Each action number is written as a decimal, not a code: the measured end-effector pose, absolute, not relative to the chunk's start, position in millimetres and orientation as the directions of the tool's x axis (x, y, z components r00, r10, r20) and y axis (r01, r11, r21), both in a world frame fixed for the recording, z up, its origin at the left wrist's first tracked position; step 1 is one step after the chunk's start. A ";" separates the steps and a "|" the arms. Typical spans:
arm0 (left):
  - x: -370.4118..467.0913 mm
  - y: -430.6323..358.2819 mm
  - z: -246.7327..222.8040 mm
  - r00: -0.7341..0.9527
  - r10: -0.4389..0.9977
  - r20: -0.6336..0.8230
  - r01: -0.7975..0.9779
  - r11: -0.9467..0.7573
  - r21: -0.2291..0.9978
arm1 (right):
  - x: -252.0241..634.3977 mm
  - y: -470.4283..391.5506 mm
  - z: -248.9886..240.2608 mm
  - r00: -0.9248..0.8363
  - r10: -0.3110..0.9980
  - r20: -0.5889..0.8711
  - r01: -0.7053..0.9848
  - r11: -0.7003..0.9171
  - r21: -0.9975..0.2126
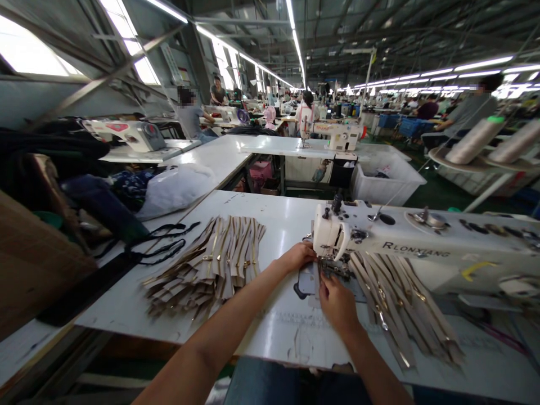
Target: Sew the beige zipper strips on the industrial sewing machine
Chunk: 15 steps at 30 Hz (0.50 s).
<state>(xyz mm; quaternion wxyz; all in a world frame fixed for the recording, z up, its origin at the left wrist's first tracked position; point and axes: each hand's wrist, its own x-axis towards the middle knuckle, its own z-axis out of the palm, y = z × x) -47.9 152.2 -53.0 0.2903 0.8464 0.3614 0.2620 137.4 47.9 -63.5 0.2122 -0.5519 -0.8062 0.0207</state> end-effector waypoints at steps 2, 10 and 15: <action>-47.7 151.7 -52.1 0.595 0.768 0.236 0.458 -0.565 0.686 | 138.1 48.5 -64.4 -0.296 0.903 0.311 0.881 0.384 -0.276; -46.7 150.3 -53.1 0.594 0.759 0.269 0.426 -0.580 0.695 | 136.4 46.5 -61.8 -0.297 0.902 0.313 0.893 0.378 -0.243; -47.3 152.0 -55.3 0.596 0.754 0.277 0.422 -0.587 0.691 | 135.8 47.0 -62.1 -0.299 0.898 0.324 0.894 0.382 -0.234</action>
